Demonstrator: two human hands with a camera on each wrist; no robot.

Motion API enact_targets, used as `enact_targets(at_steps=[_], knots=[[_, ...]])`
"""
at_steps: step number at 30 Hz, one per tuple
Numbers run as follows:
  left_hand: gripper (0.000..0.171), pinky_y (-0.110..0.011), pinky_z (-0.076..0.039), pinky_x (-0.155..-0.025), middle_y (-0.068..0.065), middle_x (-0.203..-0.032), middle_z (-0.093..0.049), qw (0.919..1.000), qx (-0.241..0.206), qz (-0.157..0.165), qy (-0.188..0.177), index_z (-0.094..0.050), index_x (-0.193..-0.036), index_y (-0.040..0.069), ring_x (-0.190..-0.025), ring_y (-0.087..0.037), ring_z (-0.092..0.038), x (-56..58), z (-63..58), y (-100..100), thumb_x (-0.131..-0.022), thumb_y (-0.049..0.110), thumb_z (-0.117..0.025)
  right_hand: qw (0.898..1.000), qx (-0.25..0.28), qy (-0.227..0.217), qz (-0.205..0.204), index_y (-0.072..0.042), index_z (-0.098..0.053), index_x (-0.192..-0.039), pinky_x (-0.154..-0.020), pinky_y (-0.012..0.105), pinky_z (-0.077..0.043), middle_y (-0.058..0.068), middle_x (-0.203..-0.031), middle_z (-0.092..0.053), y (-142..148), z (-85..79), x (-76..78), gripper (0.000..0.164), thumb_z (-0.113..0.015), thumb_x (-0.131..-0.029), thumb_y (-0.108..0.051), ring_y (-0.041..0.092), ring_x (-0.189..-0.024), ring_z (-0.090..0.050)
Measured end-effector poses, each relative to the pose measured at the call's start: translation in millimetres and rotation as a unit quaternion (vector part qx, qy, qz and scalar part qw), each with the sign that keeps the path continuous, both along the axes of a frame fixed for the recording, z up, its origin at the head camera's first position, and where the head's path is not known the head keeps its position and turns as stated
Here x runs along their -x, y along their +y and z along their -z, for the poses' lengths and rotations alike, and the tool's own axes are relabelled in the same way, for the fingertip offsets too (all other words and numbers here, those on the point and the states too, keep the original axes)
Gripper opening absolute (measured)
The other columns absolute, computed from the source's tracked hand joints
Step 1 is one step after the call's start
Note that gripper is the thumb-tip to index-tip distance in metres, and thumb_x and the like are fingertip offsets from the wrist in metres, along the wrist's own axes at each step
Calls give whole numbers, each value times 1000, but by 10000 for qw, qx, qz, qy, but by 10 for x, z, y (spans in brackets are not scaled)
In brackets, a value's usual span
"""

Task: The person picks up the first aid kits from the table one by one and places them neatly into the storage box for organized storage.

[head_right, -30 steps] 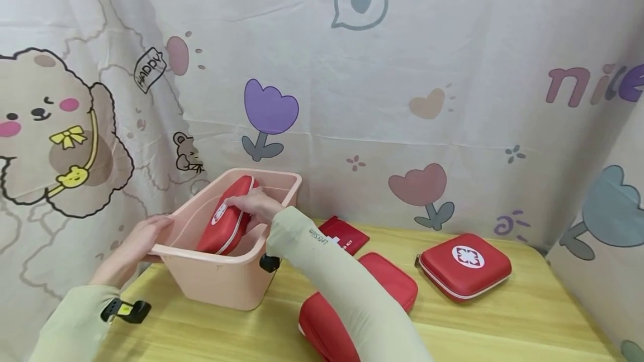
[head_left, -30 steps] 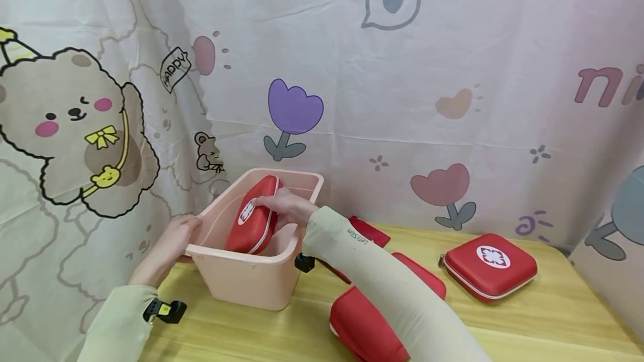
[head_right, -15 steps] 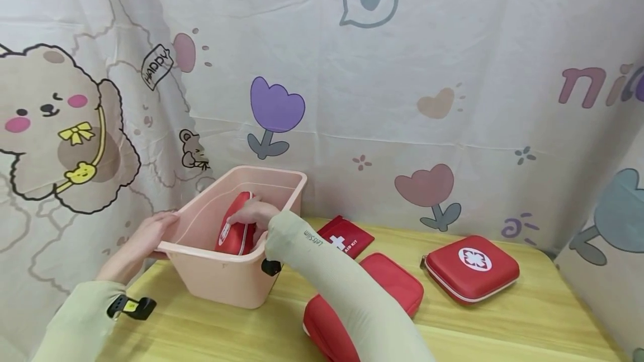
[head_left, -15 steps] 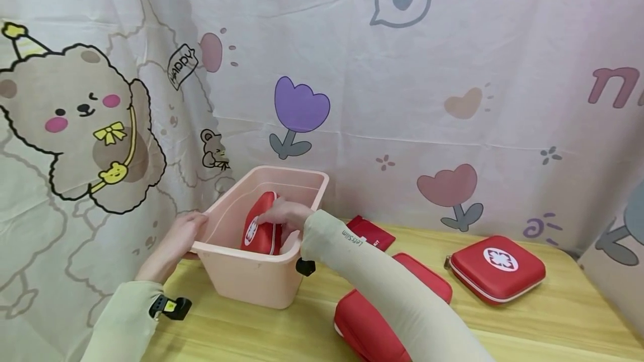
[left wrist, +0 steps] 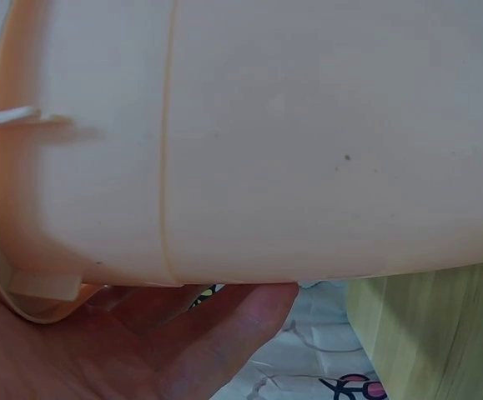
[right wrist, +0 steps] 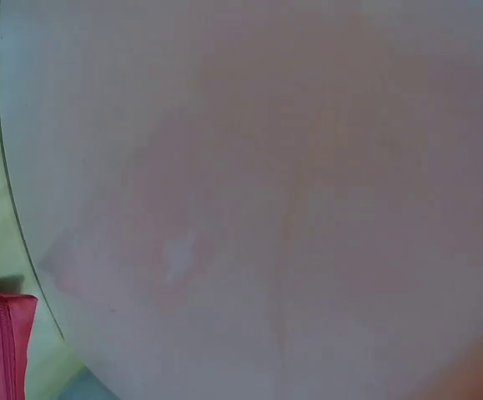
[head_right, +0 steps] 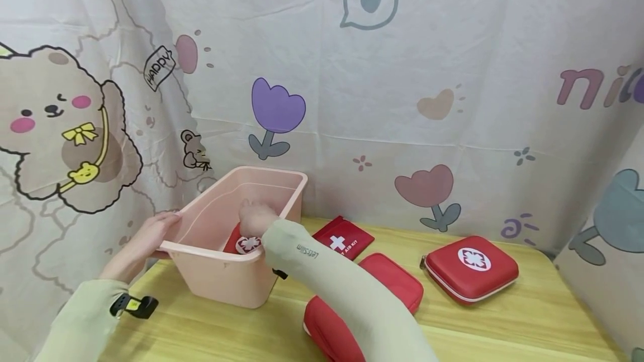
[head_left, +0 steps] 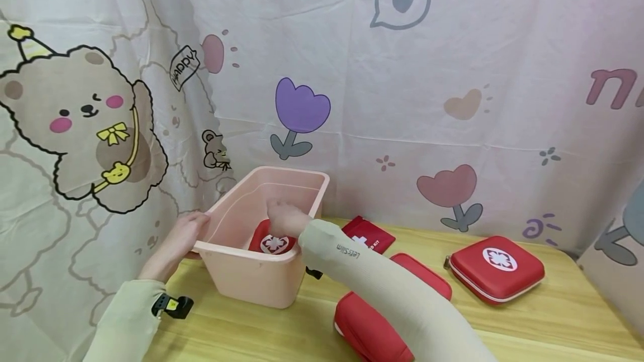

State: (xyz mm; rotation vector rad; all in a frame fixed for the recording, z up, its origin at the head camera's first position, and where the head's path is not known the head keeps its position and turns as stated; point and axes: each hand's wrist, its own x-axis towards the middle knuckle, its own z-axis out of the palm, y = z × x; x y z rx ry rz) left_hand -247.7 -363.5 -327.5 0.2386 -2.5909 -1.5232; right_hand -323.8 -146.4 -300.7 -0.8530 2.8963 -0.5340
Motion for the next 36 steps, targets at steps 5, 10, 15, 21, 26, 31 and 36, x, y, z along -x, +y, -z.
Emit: enact_targets(at_steps=[5,10,15,21,26,31,36], knots=[[55,-40,-55,-66,-34,-125,-46,9999,102,35,-62,-41,-136,-9,-101,-38,-55,-1,-6,-5,-106,34,-26,9979,-301,406,-403,-15,-38,-140,-105,35,-39,3,-130,-51,75,-85,-25,56,-66,-94,-29,19,-117,-49],[55,-41,-55,-66,-35,-126,-46,9999,77,26,-70,-40,-137,-9,-102,-39,-55,15,2,-6,-107,35,-26,9940,-617,807,-401,-17,-28,-152,-115,47,-22,3,-152,-36,164,-164,-68,66,-53,-98,-46,25,-139,-32],[56,-41,-55,-66,-36,-129,-44,10000,27,40,-85,-37,-139,-9,-104,-40,-55,23,8,-8,-107,35,-26,9939,-476,886,-461,-19,-23,-156,-116,54,-13,2,-159,-24,308,-186,-100,70,-44,-99,-52,29,-145,-20],[55,-40,-56,-65,-35,-126,-45,9999,-41,97,-5,-37,-139,-10,-96,-33,-57,22,21,-17,-107,34,-28,9966,-171,692,-419,-19,-22,-157,-114,58,-14,2,-160,-24,548,-180,-104,75,-48,-97,-55,29,-146,-18],[53,-40,-56,-62,-33,-119,-49,9999,-98,84,70,-40,-136,-11,-86,-25,-58,36,36,-22,-106,32,-30,9984,23,469,-323,-19,-22,-157,-113,60,-14,4,-160,-24,755,-193,-122,78,-52,-95,-56,30,-146,-17],[53,-39,-56,-61,-33,-117,-49,9999,-94,77,26,-40,-135,-11,-84,-22,-58,41,38,-36,-106,32,-30,9985,148,431,-319,-19,-20,-158,-113,61,-13,6,-161,-22,970,-198,-126,79,-51,-95,-55,32,-146,-15],[54,-38,-56,-63,-32,-117,-49,9999,-94,118,10,-38,-136,-12,-87,-24,-57,55,36,-36,-106,32,-29,9987,156,464,-149,-20,-19,-158,-114,60,-11,7,-161,-21,1213,-153,-119,79,-52,-95,-55,33,-147,-14]])
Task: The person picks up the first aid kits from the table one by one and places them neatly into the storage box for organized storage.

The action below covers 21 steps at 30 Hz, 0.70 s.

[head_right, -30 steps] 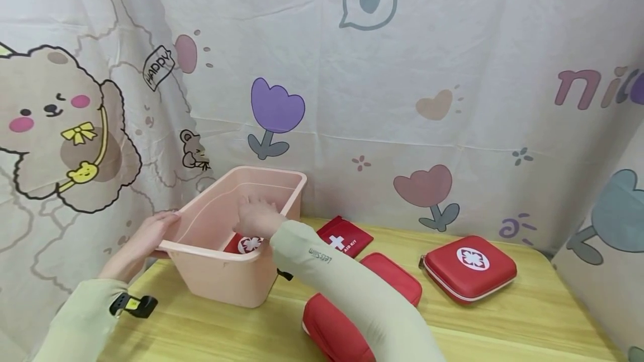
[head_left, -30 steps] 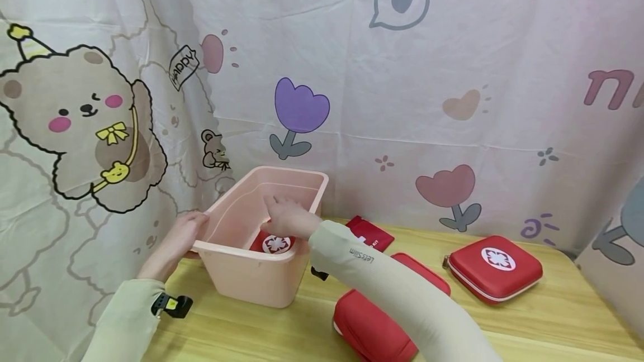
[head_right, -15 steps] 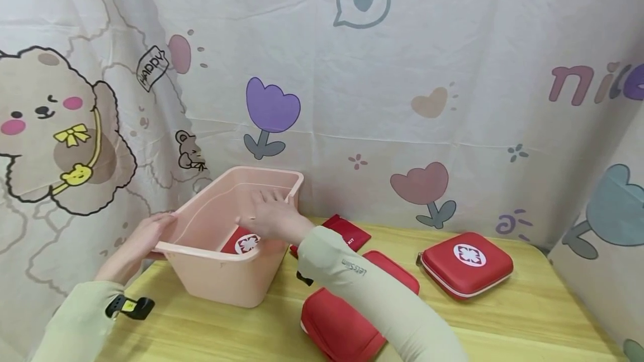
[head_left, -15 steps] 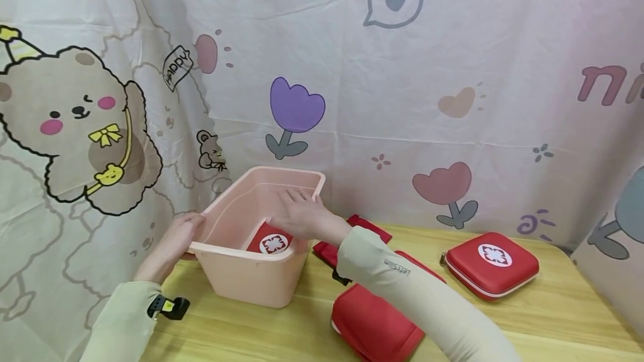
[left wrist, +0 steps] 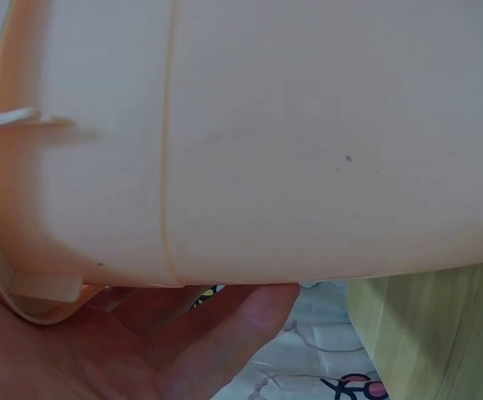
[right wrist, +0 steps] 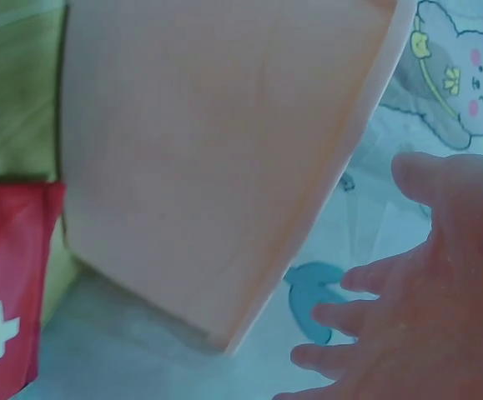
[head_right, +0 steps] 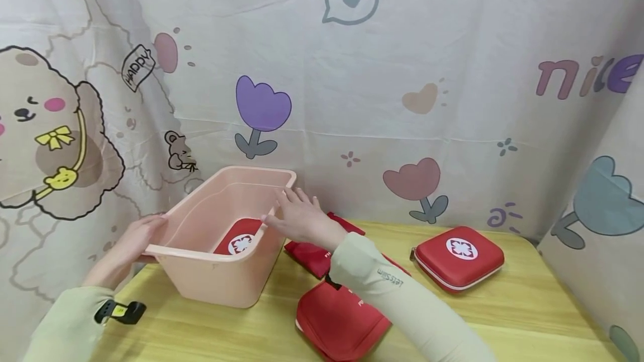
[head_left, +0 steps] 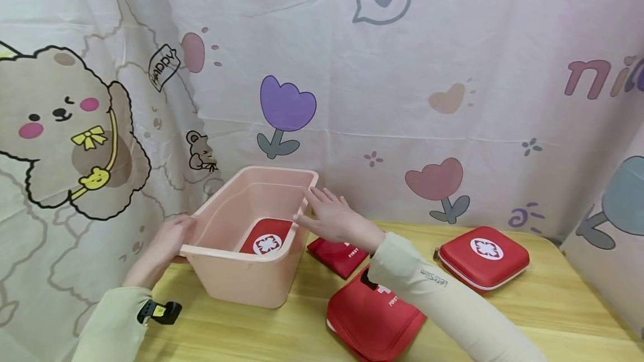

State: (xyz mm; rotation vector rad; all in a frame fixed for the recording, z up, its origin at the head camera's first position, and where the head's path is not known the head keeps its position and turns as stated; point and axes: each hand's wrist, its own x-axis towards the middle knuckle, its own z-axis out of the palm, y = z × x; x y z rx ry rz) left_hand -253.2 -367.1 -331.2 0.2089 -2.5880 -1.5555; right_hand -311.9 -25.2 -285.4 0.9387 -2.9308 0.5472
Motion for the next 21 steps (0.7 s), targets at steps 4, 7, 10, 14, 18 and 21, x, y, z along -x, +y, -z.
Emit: enact_targets(at_steps=[4,7,10,14,18,21], knots=[[54,-38,-56,-62,-32,-117,-49,10000,-21,9,-24,-38,-136,-11,-86,-23,-58,-10,-3,3,-106,33,-28,9998,62,9,188,-19,-23,-158,-114,60,-11,8,-161,-22,168,62,0,78,-54,-95,-53,33,-147,-14],[55,-38,-57,-64,-32,-118,-49,10000,6,19,-54,-37,-137,-11,-87,-23,-58,-15,-3,12,-106,33,-27,9995,74,16,293,-17,-24,-157,-114,60,-11,8,-161,-22,300,113,-1,77,-55,-96,-52,33,-147,-14],[56,-37,-57,-65,-33,-119,-48,10000,15,28,-58,-36,-139,-11,-90,-25,-58,-15,-7,20,-107,33,-27,9993,112,54,360,-16,-24,-157,-114,60,-11,9,-161,-22,439,159,-4,76,-55,-96,-50,34,-147,-13],[56,-38,-57,-65,-34,-120,-47,10000,5,2,-52,-36,-139,-12,-92,-28,-57,-9,-15,16,-107,33,-27,9986,326,55,403,-13,-24,-157,-113,62,-11,12,-160,-22,620,207,-22,75,-57,-97,-45,37,-146,-13],[55,-39,-57,-64,-35,-122,-45,10000,-47,7,-51,-34,-139,-12,-94,-30,-56,-1,-8,6,-106,32,-28,9978,457,89,470,-11,-25,-156,-112,64,-10,15,-160,-22,790,267,-42,76,-59,-96,-43,39,-146,-13],[56,-40,-57,-65,-36,-123,-43,10000,-12,44,-48,-34,-139,-12,-96,-33,-56,2,-8,0,-106,32,-27,9974,474,246,477,-11,-26,-156,-112,64,-11,15,-159,-23,907,322,-43,76,-60,-96,-42,40,-145,-14]])
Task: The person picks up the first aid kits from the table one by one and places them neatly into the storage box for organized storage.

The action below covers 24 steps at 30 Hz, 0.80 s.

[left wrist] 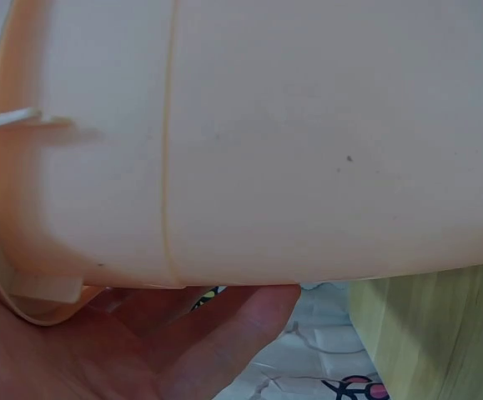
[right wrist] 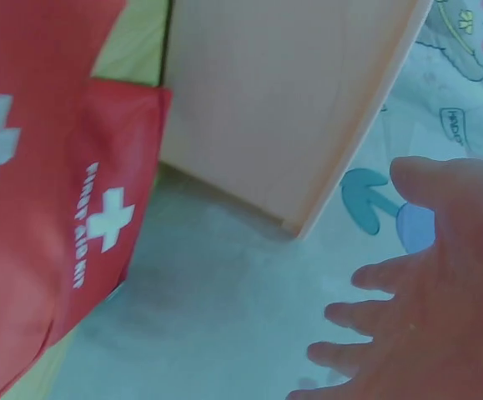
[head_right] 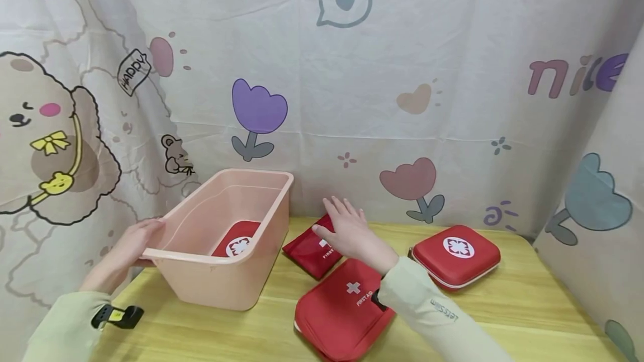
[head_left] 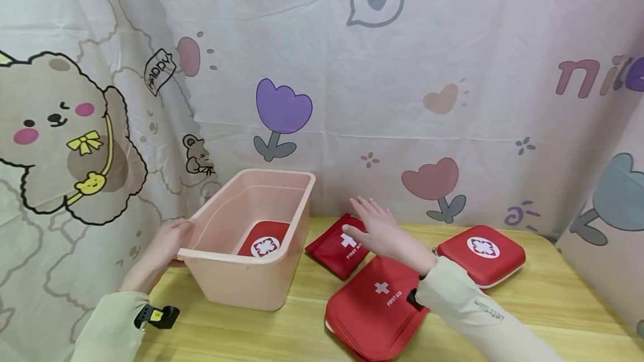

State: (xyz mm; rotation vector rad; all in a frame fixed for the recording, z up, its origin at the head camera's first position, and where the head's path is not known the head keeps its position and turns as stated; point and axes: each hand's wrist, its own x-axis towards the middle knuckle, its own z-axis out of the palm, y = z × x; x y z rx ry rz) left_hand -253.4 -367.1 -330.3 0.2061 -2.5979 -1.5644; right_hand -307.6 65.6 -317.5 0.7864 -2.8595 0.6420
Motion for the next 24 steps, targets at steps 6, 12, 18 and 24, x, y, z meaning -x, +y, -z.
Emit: enact_targets(at_steps=[6,12,18,24], knots=[[57,-39,-57,-66,-36,-123,-44,10000,47,-1,-3,-34,-139,-13,-98,-34,-55,-5,-10,-9,-106,33,-26,9998,51,195,-57,-9,-26,-156,-112,65,-11,17,-159,-23,211,71,-13,76,-62,-96,-39,42,-145,-15],[55,-40,-57,-65,-36,-121,-45,10000,-23,-24,39,-35,-138,-13,-93,-29,-56,7,3,-8,-106,31,-27,9993,-38,342,177,-8,-28,-155,-110,67,-11,19,-158,-24,461,114,-69,73,-60,-97,-39,44,-144,-16],[56,-39,-56,-65,-35,-121,-44,10000,-38,-25,-2,-35,-137,-12,-94,-30,-56,1,-13,-9,-106,33,-27,9975,-159,609,319,-4,-33,-152,-108,69,-16,23,-154,-30,780,217,-114,71,-60,-97,-39,48,-141,-20],[57,-38,-56,-67,-35,-125,-43,10000,4,1,-65,-35,-139,-11,-98,-32,-54,-11,-18,-6,-106,34,-26,9957,-261,663,587,-1,-34,-150,-108,68,-18,27,-153,-30,1122,321,-134,73,-59,-96,-44,50,-139,-22]])
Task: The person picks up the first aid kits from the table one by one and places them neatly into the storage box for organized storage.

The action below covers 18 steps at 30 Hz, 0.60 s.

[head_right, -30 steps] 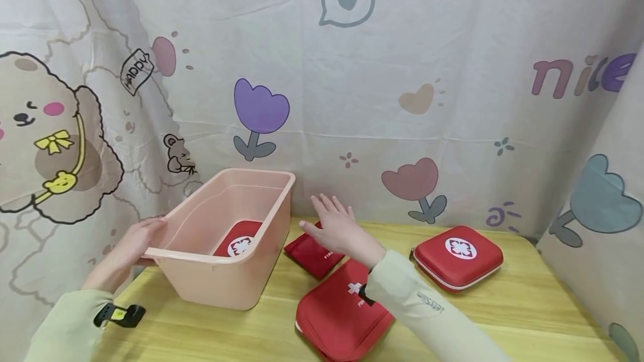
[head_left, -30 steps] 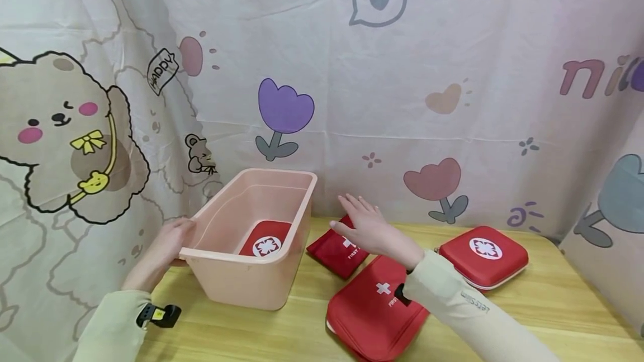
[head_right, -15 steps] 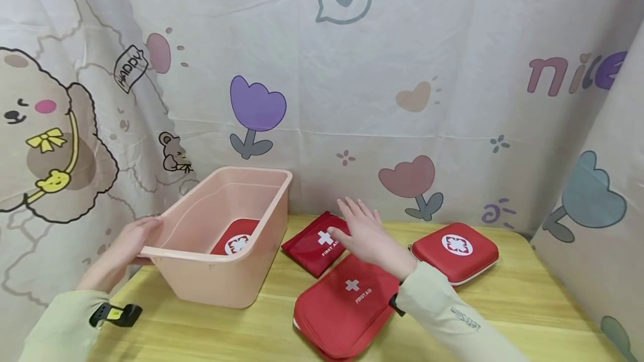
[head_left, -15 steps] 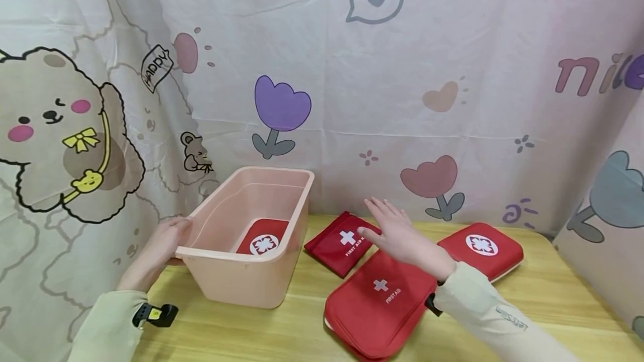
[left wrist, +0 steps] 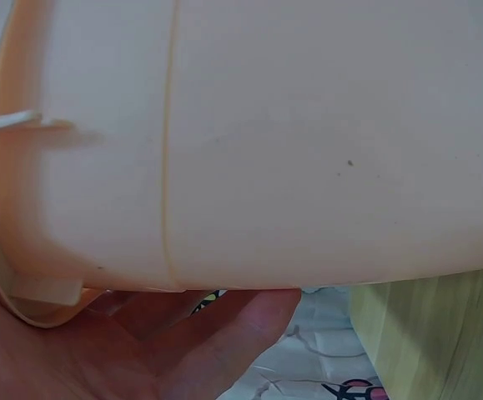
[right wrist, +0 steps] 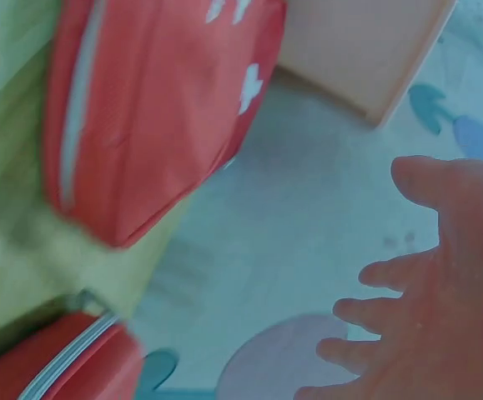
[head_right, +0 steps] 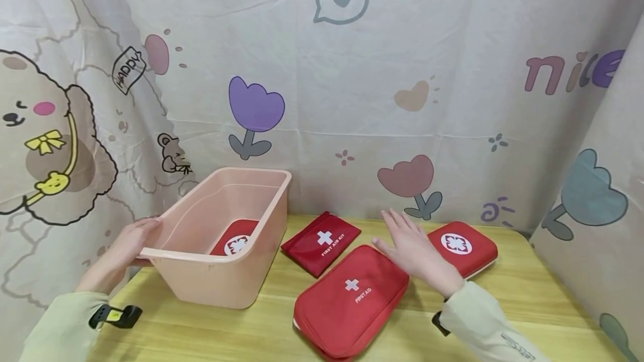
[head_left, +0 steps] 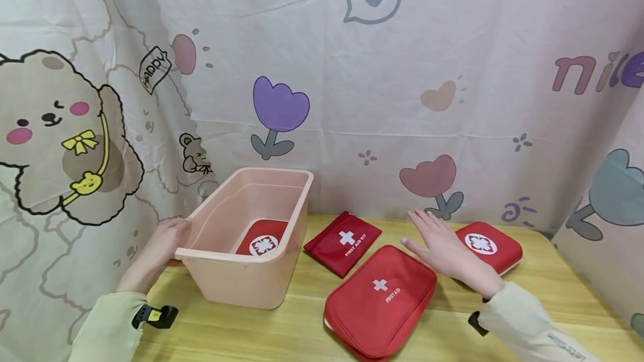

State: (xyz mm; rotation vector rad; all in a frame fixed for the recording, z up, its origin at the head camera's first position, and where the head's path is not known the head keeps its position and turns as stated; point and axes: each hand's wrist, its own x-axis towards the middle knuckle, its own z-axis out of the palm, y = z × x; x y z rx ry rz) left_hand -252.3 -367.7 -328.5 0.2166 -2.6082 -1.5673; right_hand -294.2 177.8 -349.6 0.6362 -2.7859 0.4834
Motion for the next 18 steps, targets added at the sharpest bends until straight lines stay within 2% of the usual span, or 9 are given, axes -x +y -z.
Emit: enact_targets(at_steps=[5,11,18], knots=[[57,-39,-56,-66,-36,-124,-42,10000,25,-6,24,-34,-139,-12,-97,-32,-55,12,2,2,-106,34,-26,9995,1,-155,278,0,-32,-151,-106,71,-15,29,-153,-27,281,78,-6,78,-56,-96,-50,52,-139,-19],[54,-39,-57,-64,-35,-119,-45,10000,13,-24,72,-36,-135,-12,-92,-30,-56,22,10,-2,-106,33,-27,9976,-121,-268,631,7,-31,-149,-105,71,-18,35,-150,-27,589,200,8,79,-57,-97,-46,56,-135,-21],[58,-37,-57,-67,-34,-122,-44,9999,127,41,-2,-34,-139,-12,-97,-33,-55,10,13,-8,-107,35,-25,9908,-231,-580,1205,14,-32,-144,-99,76,-18,41,-144,-28,868,380,44,82,-54,-97,-50,61,-130,-21]])
